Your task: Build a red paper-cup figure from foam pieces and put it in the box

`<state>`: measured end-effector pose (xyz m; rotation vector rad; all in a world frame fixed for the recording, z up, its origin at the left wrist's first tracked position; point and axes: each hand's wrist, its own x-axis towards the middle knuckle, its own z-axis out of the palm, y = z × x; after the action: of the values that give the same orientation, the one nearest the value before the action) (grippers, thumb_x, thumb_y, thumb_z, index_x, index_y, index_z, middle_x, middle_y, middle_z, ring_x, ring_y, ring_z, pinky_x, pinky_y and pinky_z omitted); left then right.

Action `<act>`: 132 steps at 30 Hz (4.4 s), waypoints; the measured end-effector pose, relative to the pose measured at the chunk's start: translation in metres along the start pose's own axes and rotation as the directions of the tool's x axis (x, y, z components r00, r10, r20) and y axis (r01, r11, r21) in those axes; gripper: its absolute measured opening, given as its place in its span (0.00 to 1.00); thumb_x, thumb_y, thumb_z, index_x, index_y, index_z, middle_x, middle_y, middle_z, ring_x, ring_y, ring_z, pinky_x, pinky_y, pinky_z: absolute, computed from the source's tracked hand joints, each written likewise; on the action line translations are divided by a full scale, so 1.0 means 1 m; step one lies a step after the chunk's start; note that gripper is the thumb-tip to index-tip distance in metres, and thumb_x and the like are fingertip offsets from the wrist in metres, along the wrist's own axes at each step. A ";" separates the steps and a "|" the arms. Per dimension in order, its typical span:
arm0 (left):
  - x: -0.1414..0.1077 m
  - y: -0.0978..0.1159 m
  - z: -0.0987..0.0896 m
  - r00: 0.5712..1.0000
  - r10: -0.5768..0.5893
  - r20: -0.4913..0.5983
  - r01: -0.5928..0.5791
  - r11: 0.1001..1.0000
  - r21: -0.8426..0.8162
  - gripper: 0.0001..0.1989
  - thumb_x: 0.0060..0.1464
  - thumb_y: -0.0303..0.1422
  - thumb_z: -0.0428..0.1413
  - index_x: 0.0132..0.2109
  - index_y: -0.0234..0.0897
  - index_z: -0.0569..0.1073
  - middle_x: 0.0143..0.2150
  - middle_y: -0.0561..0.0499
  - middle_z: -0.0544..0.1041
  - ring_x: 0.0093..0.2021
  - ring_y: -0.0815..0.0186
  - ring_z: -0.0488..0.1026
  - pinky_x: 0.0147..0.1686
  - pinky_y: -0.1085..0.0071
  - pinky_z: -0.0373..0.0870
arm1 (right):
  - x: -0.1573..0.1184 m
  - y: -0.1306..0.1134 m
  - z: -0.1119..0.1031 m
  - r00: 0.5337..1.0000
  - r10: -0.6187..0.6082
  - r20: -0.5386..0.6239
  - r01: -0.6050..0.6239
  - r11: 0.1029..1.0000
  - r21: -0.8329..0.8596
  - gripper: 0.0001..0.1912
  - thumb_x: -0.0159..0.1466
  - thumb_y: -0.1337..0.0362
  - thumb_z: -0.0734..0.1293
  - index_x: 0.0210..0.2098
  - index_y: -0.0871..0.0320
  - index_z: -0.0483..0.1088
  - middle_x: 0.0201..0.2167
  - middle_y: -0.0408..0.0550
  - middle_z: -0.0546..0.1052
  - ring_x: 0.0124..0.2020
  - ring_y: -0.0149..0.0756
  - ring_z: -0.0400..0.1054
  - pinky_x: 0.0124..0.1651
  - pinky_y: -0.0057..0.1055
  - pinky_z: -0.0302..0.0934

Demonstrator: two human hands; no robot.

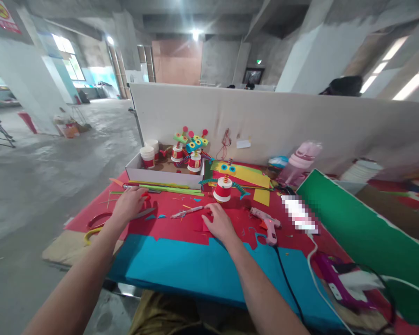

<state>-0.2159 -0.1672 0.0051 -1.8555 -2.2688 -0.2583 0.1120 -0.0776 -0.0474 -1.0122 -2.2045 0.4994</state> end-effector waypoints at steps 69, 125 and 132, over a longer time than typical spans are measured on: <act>0.045 0.090 0.016 0.947 0.305 0.105 -0.191 0.792 -0.580 0.07 0.56 0.34 0.51 0.39 0.39 0.72 0.28 0.52 0.75 0.27 0.65 0.70 0.27 0.72 0.59 | -0.002 0.002 0.006 0.980 0.100 0.174 -0.140 0.962 0.236 0.16 0.58 0.68 0.68 0.47 0.54 0.72 0.39 0.48 0.73 0.35 0.33 0.68 0.41 0.32 0.68; 0.044 0.132 0.048 0.990 0.029 0.136 0.133 0.082 -0.988 0.13 0.52 0.42 0.58 0.33 0.37 0.67 0.23 0.53 0.76 0.25 0.66 0.76 0.28 0.71 0.72 | -0.005 0.005 0.014 0.992 0.067 0.103 -0.086 0.976 0.200 0.13 0.61 0.67 0.67 0.47 0.58 0.71 0.40 0.50 0.72 0.35 0.34 0.68 0.38 0.30 0.68; 0.042 0.136 0.054 0.985 0.116 0.129 0.113 0.136 -0.984 0.13 0.53 0.43 0.56 0.34 0.37 0.69 0.25 0.52 0.78 0.25 0.65 0.76 0.28 0.69 0.72 | -0.004 0.004 0.014 0.991 0.085 0.104 -0.107 0.968 0.226 0.14 0.60 0.68 0.68 0.46 0.57 0.72 0.39 0.50 0.73 0.34 0.34 0.68 0.38 0.30 0.68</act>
<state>-0.0933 -0.0865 -0.0345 -2.3622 -2.2829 -2.2376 0.1063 -0.0790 -0.0606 -0.9900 -2.1242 0.8425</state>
